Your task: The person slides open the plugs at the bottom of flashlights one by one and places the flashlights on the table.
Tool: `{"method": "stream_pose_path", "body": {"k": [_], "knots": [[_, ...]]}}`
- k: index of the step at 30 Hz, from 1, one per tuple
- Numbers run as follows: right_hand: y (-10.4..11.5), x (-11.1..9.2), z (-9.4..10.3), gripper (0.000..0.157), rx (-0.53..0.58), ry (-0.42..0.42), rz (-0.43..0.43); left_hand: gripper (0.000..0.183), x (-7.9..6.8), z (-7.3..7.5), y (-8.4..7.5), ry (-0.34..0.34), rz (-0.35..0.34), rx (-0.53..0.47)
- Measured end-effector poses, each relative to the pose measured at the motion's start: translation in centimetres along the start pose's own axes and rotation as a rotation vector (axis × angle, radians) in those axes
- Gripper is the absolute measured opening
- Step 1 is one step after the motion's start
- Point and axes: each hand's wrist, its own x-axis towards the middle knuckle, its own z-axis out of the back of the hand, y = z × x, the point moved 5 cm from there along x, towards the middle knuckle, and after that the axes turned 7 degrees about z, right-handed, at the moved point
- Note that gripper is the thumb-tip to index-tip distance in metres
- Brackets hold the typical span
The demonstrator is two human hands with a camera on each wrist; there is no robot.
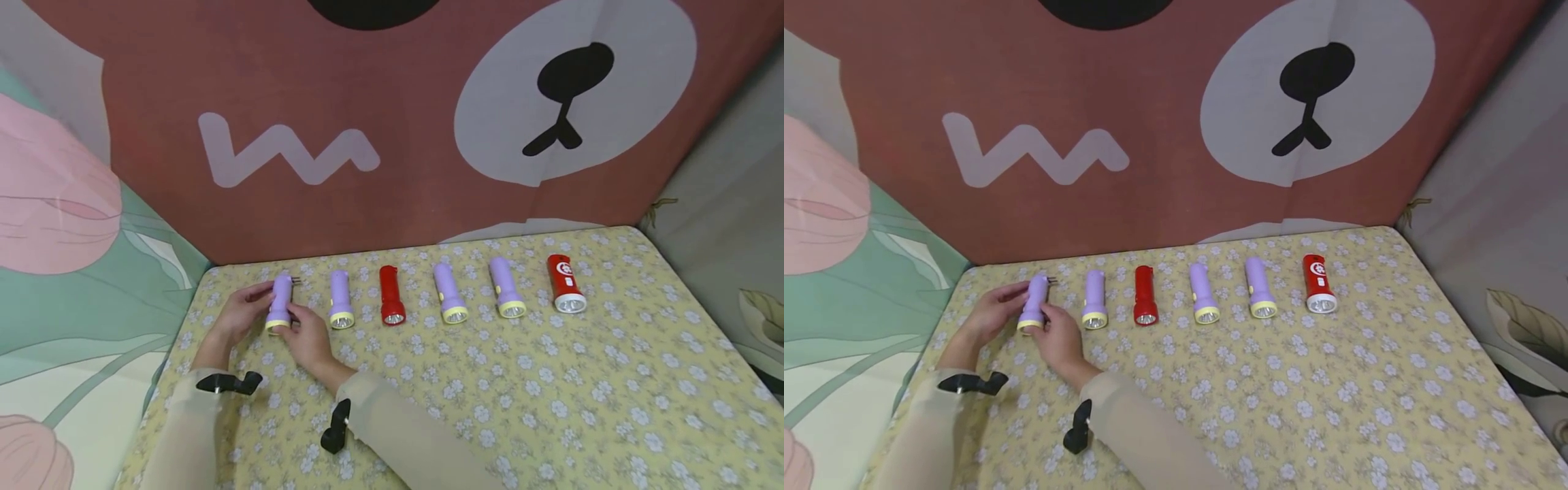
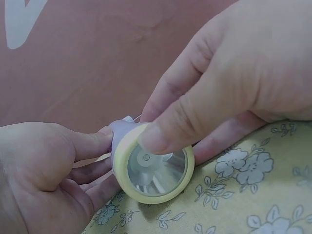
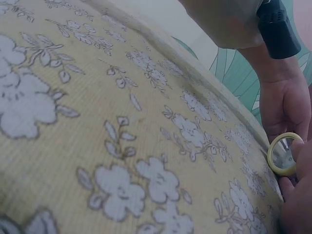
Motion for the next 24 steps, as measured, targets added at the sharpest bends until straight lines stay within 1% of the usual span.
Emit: {"method": "stream_pose_path", "body": {"k": [4, 7, 16, 24], "knots": [[0.02, 0.12, -0.05, 0.045, -0.086, 0.028, 0.027, 0.054, -0.02, 0.17, -0.03, -0.003, 0.003, 0.006], [0.04, 0.17, -0.11, 0.044, -0.13, 0.044, 0.045, 0.054, -0.02, 0.27, 0.03, -0.005, 0.013, 0.011], [0.1, 0.16, -0.18, 0.042, -0.191, 0.057, 0.056, 0.055, -0.09, 0.33, 0.09, 0.004, 0.027, 0.003], [0.26, 0.08, -0.13, 0.042, -0.216, 0.055, 0.059, 0.055, -0.13, 0.19, 0.14, 0.012, 0.032, -0.004]]}}
